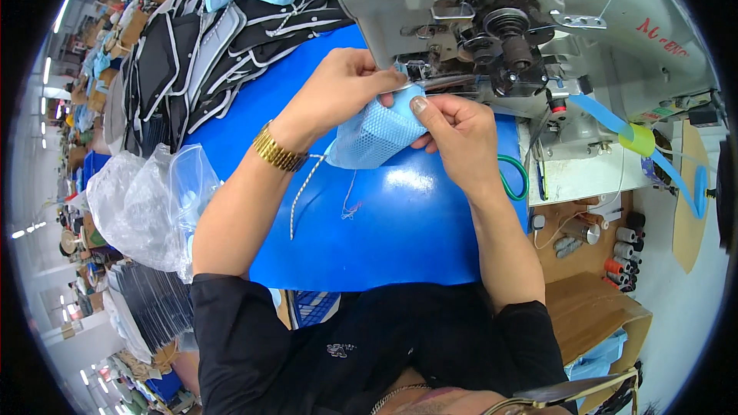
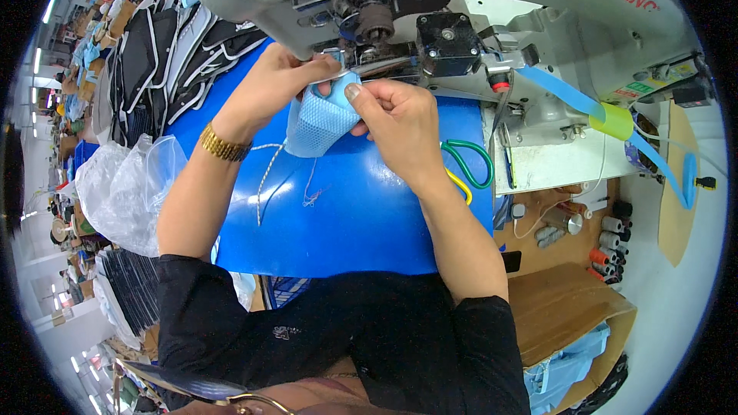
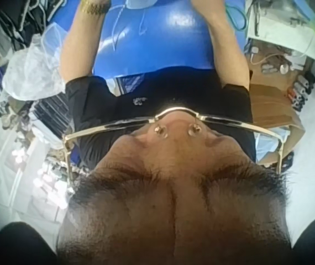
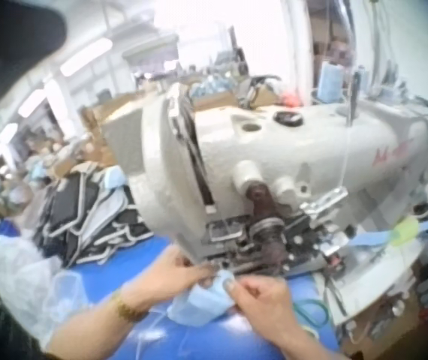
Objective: Assembling and sewing light blue mesh pouches or bags using an industrial sewing machine.
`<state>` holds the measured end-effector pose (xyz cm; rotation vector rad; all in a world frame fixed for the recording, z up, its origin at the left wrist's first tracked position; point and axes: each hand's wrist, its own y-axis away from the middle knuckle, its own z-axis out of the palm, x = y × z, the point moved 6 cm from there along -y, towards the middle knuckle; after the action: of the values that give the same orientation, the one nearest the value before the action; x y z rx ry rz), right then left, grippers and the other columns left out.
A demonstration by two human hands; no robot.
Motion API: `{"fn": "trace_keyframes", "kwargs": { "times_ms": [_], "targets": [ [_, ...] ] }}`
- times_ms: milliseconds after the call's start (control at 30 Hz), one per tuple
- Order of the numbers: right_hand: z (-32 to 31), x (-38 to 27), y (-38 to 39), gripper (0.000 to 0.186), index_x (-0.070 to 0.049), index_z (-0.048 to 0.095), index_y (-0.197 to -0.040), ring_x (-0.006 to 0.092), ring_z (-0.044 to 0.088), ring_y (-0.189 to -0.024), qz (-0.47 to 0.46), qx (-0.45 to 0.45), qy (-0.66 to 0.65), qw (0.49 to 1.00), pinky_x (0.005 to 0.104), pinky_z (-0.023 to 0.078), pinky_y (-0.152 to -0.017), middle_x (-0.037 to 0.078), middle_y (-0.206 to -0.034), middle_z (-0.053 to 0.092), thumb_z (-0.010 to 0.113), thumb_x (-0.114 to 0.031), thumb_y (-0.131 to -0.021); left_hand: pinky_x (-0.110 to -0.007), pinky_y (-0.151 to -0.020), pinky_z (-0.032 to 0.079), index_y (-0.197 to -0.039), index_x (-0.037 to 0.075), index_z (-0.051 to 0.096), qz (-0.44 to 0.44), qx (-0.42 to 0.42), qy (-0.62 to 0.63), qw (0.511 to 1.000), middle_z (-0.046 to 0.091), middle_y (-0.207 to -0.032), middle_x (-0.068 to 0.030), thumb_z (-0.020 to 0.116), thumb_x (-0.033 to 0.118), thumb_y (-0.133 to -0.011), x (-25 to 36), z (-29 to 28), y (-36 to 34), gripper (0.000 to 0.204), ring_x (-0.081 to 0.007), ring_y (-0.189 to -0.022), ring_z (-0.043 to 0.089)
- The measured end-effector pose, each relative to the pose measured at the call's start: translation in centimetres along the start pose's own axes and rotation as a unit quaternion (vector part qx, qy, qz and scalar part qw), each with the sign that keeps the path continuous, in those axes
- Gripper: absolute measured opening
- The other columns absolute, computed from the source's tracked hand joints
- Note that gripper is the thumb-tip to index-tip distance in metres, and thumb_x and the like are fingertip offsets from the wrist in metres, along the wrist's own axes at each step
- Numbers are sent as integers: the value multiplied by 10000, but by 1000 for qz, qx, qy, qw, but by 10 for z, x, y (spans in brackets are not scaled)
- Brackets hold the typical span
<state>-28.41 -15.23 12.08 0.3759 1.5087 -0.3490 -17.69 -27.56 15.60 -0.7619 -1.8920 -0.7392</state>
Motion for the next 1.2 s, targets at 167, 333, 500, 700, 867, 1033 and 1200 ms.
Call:
{"fn": "trace_keyframes", "kwargs": {
  "times_ms": [167, 333, 500, 700, 867, 1033, 1200],
  "targets": [
    [0, -4, 0, 246, 21, 710, -853, 80, 620, -567, -5, -18, -17, 1000, 211, 459, -490, 52, -672, 676, 638, -205, -919, -327, -796, 478, -986, 47, 696, 154, -14, -163, 974, 670, -1022, -107, 654, 331, -861, 18, -21, 28, 313, -210, -930, 606],
    [-2, -3, -1, 202, 16, 704, -857, 57, 577, -557, -5, -24, -2, 1000, 209, 452, -497, 29, -663, 660, 634, -164, -915, -455, -1051, 369, -1092, 113, 663, 299, -53, -335, 892, 551, -1318, -124, 709, 189, -794, 40, -6, 59, 310, -352, -1231, 473],
    [-2, 4, 6, 152, 17, 671, -953, 42, 577, -639, 3, -23, 5, 1000, 214, 458, -553, 26, -785, 678, 645, -63, -825, -448, -989, 445, -919, 91, 653, 367, -41, -470, 802, 598, -1171, -95, 706, 98, -705, 59, 16, 72, 220, -319, -1201, 502],
    [7, 7, 20, 232, 3, 619, -956, 157, 589, -618, -1, -13, 95, 995, 306, 466, -569, 86, -760, 648, 657, -40, -731, -394, -973, 445, -692, 88, 534, 468, -124, -528, 698, 490, -755, -36, 622, 160, -766, 55, 61, 91, 135, -195, -798, 539],
    [2, 9, 23, 194, -7, 626, -901, 196, 576, -598, -10, -28, 175, 984, 324, 454, -563, 115, -729, 606, 678, -108, -744, -364, -700, 436, -693, 98, 540, 456, -97, -434, 771, 485, -699, -49, 671, 199, -803, 49, 52, 72, 199, -229, -692, 520],
    [2, 24, 23, 174, 8, 649, -860, 190, 581, -616, 39, -40, 34, 998, 328, 456, -577, 118, -760, 615, 677, -139, -771, -361, -581, 394, -729, 96, 552, 349, 93, -439, 823, 497, -654, -60, 746, 181, -772, 46, 45, 62, 217, -243, -618, 507],
    [0, 22, 23, 209, 7, 666, -948, 173, 595, -666, -10, -36, 92, 995, 316, 476, -626, 104, -787, 632, 668, -111, -774, -359, -572, 405, -845, 87, 573, 263, 159, -444, 841, 516, -668, -55, 745, 140, -765, 40, 43, 59, 197, -237, -626, 531]
  ]
}}
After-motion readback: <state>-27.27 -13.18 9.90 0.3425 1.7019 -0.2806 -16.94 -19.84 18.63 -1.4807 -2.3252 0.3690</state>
